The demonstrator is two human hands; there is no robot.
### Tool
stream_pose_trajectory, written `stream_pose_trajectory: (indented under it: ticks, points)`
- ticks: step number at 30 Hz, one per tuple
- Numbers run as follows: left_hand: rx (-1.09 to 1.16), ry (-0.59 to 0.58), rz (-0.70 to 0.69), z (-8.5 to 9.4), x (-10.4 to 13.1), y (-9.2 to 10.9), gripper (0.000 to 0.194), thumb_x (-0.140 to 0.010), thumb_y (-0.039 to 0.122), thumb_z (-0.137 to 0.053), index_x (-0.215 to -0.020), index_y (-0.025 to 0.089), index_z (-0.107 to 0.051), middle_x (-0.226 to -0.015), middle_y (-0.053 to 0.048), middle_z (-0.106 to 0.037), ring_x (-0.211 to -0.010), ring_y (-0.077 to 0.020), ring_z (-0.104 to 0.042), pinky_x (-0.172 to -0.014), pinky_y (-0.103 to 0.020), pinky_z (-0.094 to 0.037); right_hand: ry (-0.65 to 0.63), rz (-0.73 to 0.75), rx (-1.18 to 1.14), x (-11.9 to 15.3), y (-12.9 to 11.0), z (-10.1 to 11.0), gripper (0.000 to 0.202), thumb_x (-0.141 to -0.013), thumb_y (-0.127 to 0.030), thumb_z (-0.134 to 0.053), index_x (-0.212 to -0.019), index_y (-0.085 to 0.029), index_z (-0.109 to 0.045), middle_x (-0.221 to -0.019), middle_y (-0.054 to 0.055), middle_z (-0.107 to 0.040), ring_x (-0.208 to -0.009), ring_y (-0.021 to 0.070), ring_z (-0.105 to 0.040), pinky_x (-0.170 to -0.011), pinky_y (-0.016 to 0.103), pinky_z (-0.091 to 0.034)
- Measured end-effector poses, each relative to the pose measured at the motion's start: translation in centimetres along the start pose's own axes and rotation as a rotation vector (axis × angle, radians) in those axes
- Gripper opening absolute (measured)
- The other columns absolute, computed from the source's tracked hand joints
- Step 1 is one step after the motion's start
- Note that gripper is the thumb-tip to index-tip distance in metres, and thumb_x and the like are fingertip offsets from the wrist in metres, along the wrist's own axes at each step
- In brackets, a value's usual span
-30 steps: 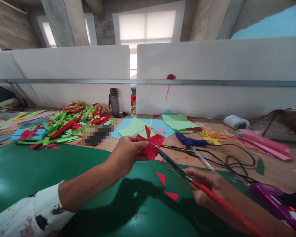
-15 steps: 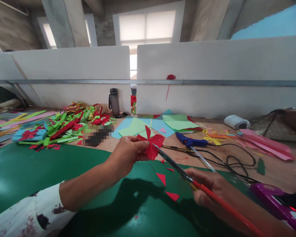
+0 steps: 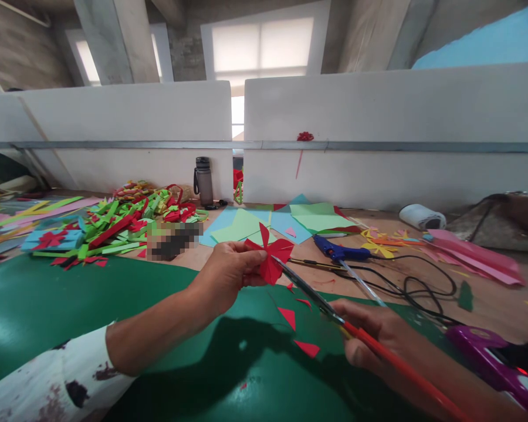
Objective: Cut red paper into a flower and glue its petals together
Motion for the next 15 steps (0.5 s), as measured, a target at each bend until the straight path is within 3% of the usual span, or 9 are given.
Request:
stream_pose_trajectory:
  ticks: [8, 15]
  points:
    - [-0.008, -0.007, 0.005, -0.1, 0.1, 0.1, 0.005, -0.071, 0.012, -0.064, -0.073, 0.007, -0.061, -0.067, -0.010, -0.067, -0.061, -0.0175, -0.066, -0.060, -0.030, -0.055, -0.062, 0.037, -0.001, -0.4, 0.1, -0.5, 0.024, -0.059, -0.025, -0.053, -0.082, -0.021, -0.060, -0.051, -0.007, -0.043, -0.046, 0.0084, -0.031, -0.044, 0.020, -0.027]
    - [-0.010, 0.033, 0.045, 0.2, 0.2, 0.4, 0.007, -0.072, 0.008, -0.061, -0.067, 0.011, -0.057, -0.060, -0.006, -0.064, -0.049, -0.0126, -0.061, -0.050, -0.024, -0.051, -0.052, 0.146, 0.133, -0.7, 0.8, -0.4, 0.028, -0.061, -0.018, -0.057, -0.088, -0.024, -0.061, -0.061, -0.005, -0.057, -0.050, 0.0112, -0.046, -0.044, 0.019, -0.035]
Point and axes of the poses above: each hand's wrist, its own x-axis away from the middle knuckle, its own z-axis out of the back of the hand, y = z × x, the point moved 10 cm from there along -x, towards the middle knuckle
